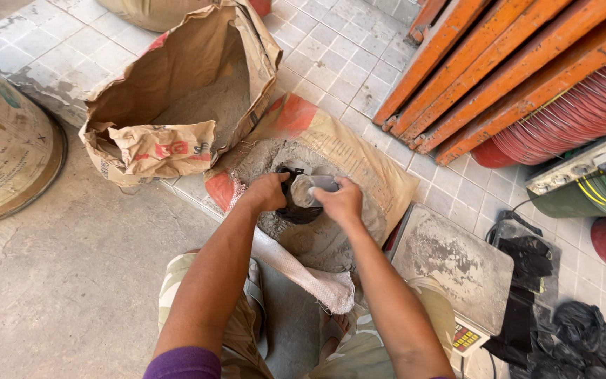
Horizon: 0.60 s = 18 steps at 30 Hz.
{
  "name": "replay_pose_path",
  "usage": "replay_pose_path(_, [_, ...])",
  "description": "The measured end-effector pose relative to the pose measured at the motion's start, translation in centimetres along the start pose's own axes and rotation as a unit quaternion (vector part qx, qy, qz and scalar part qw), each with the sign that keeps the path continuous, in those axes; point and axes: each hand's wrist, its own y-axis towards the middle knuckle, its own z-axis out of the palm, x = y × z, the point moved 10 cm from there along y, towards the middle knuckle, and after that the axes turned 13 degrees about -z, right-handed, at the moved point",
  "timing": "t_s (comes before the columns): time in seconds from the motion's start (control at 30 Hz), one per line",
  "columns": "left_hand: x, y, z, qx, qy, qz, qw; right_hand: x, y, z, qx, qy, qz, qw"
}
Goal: The person scoops a gray powder from a large sack into a black plastic bag using a small metal cup, then weighs the bag on a digital scale and ties it shut. The person repeats this process multiple times, stacking the tied bags on the floor.
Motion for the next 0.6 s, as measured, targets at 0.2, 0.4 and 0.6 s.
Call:
replay_pose_path(0.2, [0.7,0.5,-0.6,-0.001,-0.053,-0.001,0.999,5.7,-1.7,3.6,-0.104,-0.158,-0.379,0.906])
replay_pose_path(0.4, [2.3,3.5,0.4,-0.014,-0.061,-0.021,0.998,7.1,-4.5,5.7,-0.153,-0.218,-0.543,0.797])
replay_pose_path(0.6, [2.0,1.7,-0.8,-0.037,-0.059,-0.039,0.997,9.1,-6.0,4.2,-0.231,-0.206,-0.638,0.705])
